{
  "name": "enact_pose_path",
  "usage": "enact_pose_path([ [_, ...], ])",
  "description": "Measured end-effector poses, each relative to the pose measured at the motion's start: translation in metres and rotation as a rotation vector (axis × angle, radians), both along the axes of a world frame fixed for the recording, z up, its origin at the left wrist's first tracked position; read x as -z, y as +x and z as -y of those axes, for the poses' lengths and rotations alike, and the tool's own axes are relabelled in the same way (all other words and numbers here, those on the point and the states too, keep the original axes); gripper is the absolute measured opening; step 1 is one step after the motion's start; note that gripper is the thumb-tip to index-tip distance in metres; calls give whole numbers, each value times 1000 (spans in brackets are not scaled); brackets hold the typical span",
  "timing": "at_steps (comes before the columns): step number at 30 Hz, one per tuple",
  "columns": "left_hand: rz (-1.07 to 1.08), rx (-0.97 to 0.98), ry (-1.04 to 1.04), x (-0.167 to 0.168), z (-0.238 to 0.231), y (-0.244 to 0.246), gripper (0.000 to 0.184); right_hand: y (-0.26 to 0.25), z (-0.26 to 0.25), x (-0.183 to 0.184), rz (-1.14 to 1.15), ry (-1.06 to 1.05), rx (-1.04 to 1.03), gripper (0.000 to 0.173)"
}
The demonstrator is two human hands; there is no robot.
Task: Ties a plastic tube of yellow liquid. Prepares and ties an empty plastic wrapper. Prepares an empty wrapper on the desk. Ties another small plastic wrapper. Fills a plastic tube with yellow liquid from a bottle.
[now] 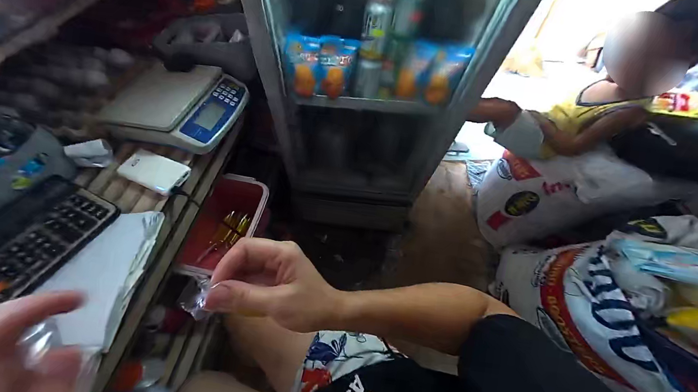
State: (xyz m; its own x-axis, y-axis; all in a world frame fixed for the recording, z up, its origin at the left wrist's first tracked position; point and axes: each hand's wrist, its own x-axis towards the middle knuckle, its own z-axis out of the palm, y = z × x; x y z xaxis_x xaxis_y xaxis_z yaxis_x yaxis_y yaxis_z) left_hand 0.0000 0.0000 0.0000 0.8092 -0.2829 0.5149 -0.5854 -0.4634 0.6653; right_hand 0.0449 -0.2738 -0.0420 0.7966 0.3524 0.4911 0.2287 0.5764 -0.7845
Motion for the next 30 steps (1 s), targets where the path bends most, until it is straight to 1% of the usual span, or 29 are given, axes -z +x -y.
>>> enact_pose_path([
  [1, 50, 33, 93, 7, 23, -1, 40, -3, 6, 2, 20, -8, 20, 8],
  [2, 86, 41, 137, 9, 50, -4, 42, -7, 12, 4, 37, -12, 39, 9],
  [3, 111, 42, 157, 11, 72, -6, 40, -11, 17, 6, 51, -17, 56, 9],
  [4, 123, 35, 158, 12, 89, -8, 34, -14, 23, 8, 57, -22, 71, 9],
  [6, 130, 23, 129, 18, 107, -10, 22, -21, 35, 11, 54, -33, 87, 8],
  [9, 121, 31, 126, 20, 121, -11, 20, -31, 53, 14, 16, -32, 84, 8],
  [13, 98, 76, 159, 8, 129, -11, 18, -37, 72, 18, 17, -4, 76, 8],
  [15, 118, 45, 217, -1, 133, -10, 18, -38, 76, 23, 50, -10, 102, 11],
  [18, 161, 4, 339, -12, 143, -10, 19, -42, 78, 29, 80, -11, 203, 12],
  [21, 151, -34, 382, -21, 163, -14, 21, -41, 82, 31, 69, 10, 258, 11],
  [24, 100, -70, 392, -23, 179, -16, 33, -39, 85, 33, 29, 0, 304, 9],
  [27, 110, -81, 385, -21, 185, -12, 25, -36, 87, 35, 31, -10, 313, 9],
  [30, 91, -31, 350, -25, 187, -6, 19, -36, 88, 33, 43, -19, 329, 9],
])
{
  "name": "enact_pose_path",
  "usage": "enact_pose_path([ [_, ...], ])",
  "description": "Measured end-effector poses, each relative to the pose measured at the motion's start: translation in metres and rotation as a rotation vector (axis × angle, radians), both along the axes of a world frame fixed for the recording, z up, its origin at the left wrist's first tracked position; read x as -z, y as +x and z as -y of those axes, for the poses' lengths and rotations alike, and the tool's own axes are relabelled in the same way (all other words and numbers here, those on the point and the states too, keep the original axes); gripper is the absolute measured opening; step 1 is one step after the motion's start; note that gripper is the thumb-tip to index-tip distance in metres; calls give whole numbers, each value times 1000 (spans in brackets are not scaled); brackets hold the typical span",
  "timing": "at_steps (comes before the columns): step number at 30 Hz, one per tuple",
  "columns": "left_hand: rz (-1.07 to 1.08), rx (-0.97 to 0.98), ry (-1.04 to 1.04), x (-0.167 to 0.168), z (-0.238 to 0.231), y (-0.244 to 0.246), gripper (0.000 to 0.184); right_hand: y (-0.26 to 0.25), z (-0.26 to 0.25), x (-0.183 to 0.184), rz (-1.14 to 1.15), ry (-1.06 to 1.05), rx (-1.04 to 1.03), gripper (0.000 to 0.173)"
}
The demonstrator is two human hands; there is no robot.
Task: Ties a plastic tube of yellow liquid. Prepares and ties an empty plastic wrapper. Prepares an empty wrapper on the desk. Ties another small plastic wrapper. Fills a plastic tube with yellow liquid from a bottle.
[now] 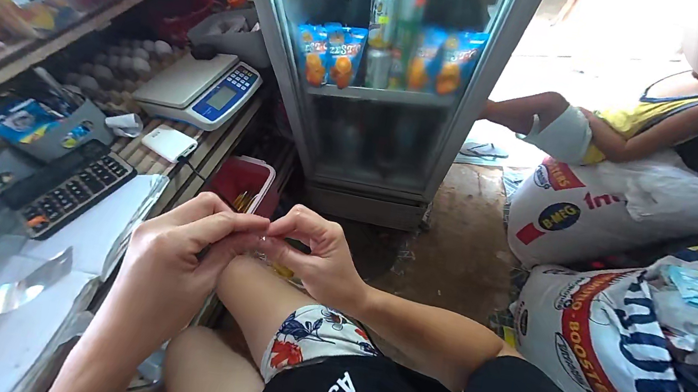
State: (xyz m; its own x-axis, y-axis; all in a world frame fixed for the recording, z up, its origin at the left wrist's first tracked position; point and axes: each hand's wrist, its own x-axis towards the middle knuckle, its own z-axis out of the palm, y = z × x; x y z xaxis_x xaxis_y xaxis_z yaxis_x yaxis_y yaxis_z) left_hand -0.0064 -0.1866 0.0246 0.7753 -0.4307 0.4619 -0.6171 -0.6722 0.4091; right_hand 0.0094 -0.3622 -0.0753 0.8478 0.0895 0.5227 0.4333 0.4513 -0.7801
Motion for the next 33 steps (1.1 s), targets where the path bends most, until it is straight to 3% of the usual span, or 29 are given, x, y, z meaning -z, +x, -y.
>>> enact_pose_path([
  [6, 11, 51, -68, -10, 2, -1, 12, -3, 6, -14, 14, -65, -57, 13],
  [10, 31, 11, -75, -18, 1, -9, 14, -5, 5, -25, 55, -219, -247, 38],
  [18, 69, -71, -153, -27, 3, -25, 12, -12, -17, -43, 163, -240, -170, 33],
  [24, 138, -167, -204, -57, 1, -22, 11, -24, -14, -58, 200, -397, -66, 37],
  [27, 155, -168, -207, -70, 5, -19, 9, -24, -12, -68, 208, -354, -102, 37],
  [31, 105, -65, -385, -77, 8, -13, 8, -14, -8, -82, 165, -236, -241, 36],
  [33, -29, 47, -479, -75, 4, -12, 23, -12, -5, -87, 138, -216, -275, 34],
])
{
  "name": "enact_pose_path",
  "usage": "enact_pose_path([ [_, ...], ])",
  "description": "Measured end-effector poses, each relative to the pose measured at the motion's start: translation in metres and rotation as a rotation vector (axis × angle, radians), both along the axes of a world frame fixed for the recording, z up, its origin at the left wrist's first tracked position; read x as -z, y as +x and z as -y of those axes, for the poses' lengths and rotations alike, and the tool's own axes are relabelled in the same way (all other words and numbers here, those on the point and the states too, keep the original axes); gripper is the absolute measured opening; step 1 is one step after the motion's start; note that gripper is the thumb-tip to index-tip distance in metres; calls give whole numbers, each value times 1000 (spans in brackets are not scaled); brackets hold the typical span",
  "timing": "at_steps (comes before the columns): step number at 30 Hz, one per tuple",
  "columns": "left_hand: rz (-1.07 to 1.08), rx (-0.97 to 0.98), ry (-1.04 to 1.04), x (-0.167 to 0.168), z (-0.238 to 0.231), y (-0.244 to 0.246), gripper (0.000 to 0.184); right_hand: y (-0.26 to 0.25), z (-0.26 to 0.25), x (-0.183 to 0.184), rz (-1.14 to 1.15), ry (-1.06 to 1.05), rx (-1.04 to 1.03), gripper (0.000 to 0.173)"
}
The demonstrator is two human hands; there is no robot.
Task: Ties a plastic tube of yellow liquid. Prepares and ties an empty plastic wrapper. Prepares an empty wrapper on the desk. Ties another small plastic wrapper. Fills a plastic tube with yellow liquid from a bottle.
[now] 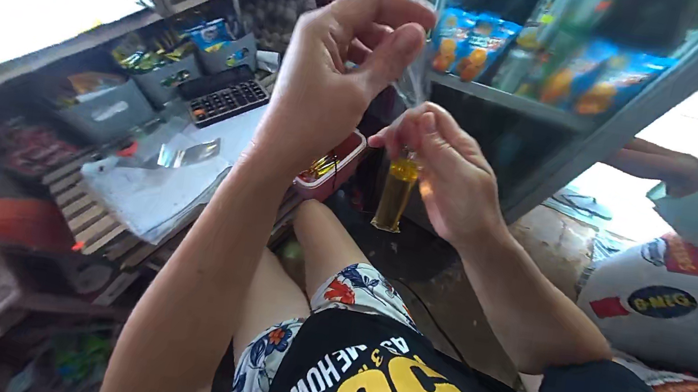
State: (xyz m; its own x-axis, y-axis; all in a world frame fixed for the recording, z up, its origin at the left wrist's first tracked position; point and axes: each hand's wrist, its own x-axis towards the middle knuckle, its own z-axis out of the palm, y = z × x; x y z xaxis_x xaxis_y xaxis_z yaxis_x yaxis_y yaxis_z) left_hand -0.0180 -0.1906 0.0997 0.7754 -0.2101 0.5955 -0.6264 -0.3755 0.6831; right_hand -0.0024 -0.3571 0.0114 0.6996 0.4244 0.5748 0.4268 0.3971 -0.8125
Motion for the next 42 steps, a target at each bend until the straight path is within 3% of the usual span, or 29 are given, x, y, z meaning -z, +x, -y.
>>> enact_pose_path([
  [2, -167, 118, -18, 7, -5, -1, 43, 3, 3, -3, -5, 12, -30, 34],
  [3, -222, 182, -25, 13, -6, -1, 44, 4, 4, -5, 0, 14, -39, 33],
  [7, -276, 365, -121, 29, 1, 0, 36, 4, 6, -9, -17, -4, -30, 33],
  [12, -245, 384, -173, 23, 11, 1, 25, 4, 7, -7, -20, 5, -51, 31],
  [18, -175, 207, -296, 28, 20, 3, 15, 6, 17, -13, -26, -28, -27, 37],
  [24, -239, 106, -371, 28, 29, -2, 21, 16, 19, -23, -116, 22, 79, 22],
  [27, -171, 24, -415, 27, 34, -2, 18, 18, 14, -23, -97, 9, 88, 22],
  [30, -108, -97, -390, 24, 35, 0, 17, 11, 8, -20, -95, 15, 105, 23],
  [36, -71, -158, -304, 22, 32, 5, 18, 7, 7, -13, -112, 21, 50, 24],
  [39, -72, -54, -274, 34, 24, -1, 18, 1, 10, -10, -143, 9, -10, 23],
  [42, -253, 257, -440, 66, 9, -4, 35, -5, 18, -17, -124, 64, -117, 21],
])
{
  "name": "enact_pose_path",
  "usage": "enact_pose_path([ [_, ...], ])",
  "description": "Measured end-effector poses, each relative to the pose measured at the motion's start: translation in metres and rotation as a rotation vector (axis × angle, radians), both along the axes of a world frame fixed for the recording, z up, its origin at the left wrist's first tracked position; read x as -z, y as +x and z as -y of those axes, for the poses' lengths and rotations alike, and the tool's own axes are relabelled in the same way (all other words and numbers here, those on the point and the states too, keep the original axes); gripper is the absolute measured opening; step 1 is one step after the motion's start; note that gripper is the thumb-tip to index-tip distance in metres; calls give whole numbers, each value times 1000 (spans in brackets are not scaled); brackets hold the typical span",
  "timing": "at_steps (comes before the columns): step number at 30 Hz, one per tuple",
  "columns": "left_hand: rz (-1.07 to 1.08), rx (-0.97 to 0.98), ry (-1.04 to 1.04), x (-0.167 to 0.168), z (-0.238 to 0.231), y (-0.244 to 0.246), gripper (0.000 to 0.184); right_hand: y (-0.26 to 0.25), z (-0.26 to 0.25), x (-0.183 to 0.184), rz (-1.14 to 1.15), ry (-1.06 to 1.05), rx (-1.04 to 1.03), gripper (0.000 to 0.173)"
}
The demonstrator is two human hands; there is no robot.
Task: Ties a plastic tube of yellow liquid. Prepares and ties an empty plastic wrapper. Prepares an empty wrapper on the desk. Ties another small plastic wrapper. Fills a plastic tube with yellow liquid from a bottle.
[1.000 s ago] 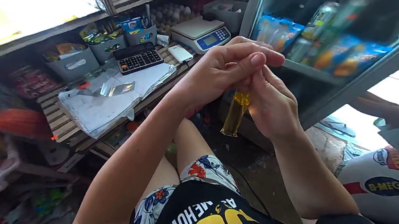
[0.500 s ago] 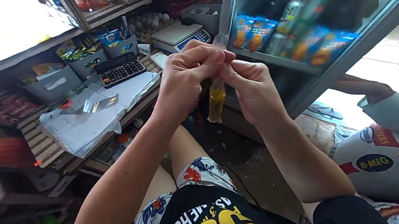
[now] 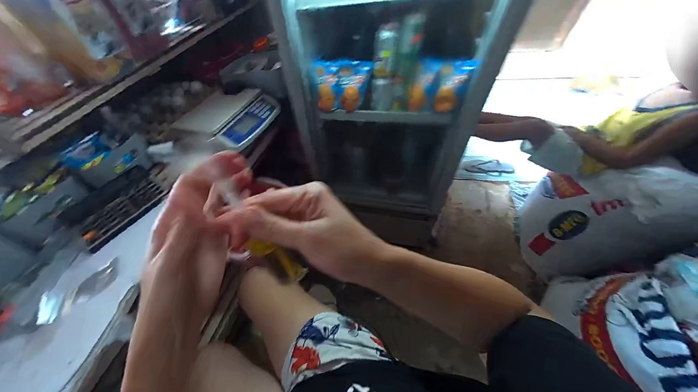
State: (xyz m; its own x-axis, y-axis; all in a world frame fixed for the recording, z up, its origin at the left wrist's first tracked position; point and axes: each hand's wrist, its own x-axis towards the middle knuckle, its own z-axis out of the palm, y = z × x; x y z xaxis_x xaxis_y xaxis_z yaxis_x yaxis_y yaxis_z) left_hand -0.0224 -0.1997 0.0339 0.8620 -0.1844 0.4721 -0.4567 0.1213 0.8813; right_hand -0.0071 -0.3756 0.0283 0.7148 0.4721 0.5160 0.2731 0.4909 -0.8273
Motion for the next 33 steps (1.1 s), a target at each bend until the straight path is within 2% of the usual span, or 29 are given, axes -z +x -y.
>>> enact_pose_path([
  [3, -369, 123, -230, 59, 4, -21, 50, 9, 4, -11, -14, 69, -148, 27],
  [4, -455, 253, -315, 75, 8, -29, 54, 14, 4, -13, -40, 91, -186, 29],
  [6, -536, 537, -556, 100, 18, -41, 46, 22, 3, -11, -102, 132, -208, 32],
  [8, -548, 662, -764, 111, 21, -47, 37, 27, 4, -4, -174, 158, -228, 33],
  [9, -529, 669, -782, 114, 19, -47, 39, 28, 4, -1, -207, 158, -232, 34],
  [11, -444, 542, -635, 114, 11, -48, 41, 30, 7, 3, -235, 140, -221, 34],
  [12, -367, 390, -475, 112, 8, -51, 40, 30, 9, 5, -242, 121, -192, 34],
  [14, -185, -37, -82, 105, 10, -56, 39, 29, 10, 8, -248, 80, -115, 32],
  [16, 24, -431, 221, 107, 16, -53, 43, 25, 5, 14, -260, 44, -27, 30],
  [17, 103, -579, 332, 111, 18, -49, 43, 24, 1, 18, -265, 44, 5, 29],
  [18, 127, -640, 386, 115, 18, -46, 43, 22, -4, 21, -268, 57, 15, 28],
  [19, 79, -600, 371, 115, 20, -45, 43, 21, -8, 24, -268, 78, 7, 27],
  [20, -25, -463, 277, 115, 21, -48, 43, 20, -11, 24, -275, 95, -12, 27],
  [23, -325, 288, -242, 123, 15, -50, 43, 18, -13, 20, -286, 99, -99, 28],
  [24, -397, 460, -358, 123, 17, -48, 52, 18, -13, 19, -275, 97, -127, 28],
  [26, -453, 535, -464, 122, 20, -48, 65, 18, -10, 18, -238, 93, -169, 29],
  [28, -367, 381, -395, 123, 19, -50, 54, 15, -6, 15, -197, 72, -159, 29],
  [29, -302, 226, -299, 121, 19, -52, 47, 15, -4, 14, -173, 62, -142, 28],
  [31, -108, -194, 0, 117, 24, -54, 34, 13, -3, 15, -126, 43, -86, 27],
  [32, 16, -400, 169, 115, 28, -53, 32, 12, -4, 17, -112, 37, -58, 27],
  [33, 102, -553, 275, 112, 30, -51, 38, 11, -6, 20, -101, 29, -41, 27],
])
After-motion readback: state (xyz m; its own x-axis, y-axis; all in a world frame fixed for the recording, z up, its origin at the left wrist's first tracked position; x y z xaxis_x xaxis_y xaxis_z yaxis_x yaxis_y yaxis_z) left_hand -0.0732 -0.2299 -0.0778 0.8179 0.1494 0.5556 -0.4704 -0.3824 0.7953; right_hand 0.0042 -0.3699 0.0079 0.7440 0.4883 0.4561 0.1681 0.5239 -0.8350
